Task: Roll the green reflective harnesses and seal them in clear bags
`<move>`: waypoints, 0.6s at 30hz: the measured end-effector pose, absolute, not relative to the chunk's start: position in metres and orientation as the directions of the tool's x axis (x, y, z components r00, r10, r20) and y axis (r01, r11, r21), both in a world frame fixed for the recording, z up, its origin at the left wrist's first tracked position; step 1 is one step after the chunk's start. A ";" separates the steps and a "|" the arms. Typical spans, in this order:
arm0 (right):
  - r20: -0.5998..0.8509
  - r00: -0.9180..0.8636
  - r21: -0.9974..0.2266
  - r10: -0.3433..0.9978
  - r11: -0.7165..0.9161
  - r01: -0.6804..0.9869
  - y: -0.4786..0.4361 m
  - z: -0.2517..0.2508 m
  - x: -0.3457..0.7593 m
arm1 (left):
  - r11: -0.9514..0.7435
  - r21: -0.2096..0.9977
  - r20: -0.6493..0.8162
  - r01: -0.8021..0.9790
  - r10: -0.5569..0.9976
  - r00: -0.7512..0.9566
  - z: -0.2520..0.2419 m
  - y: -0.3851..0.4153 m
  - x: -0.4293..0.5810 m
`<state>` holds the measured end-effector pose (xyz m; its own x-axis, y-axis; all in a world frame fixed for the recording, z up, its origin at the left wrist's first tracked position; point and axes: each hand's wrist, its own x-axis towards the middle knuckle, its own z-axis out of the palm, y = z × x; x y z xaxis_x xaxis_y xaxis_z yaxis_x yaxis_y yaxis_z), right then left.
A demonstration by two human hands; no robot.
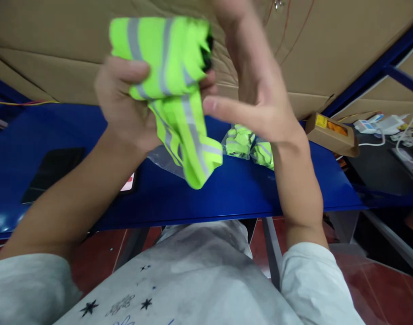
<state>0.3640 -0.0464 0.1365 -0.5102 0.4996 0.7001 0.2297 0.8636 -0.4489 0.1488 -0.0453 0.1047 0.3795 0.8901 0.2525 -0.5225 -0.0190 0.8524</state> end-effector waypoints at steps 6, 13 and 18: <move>0.423 -0.499 -0.860 0.756 0.508 0.040 -0.040 0.117 0.344 | -0.170 0.650 0.515 -0.741 0.816 0.264 0.113 -0.032 0.140; 0.333 -0.496 -0.798 0.802 0.520 0.305 -0.044 0.104 0.321 | -0.031 0.615 0.424 -0.788 0.856 0.296 0.111 -0.033 0.139; 0.265 -0.463 -0.779 0.846 0.471 0.415 -0.057 0.113 0.312 | -0.070 0.686 0.390 -0.724 0.875 0.285 0.111 -0.034 0.135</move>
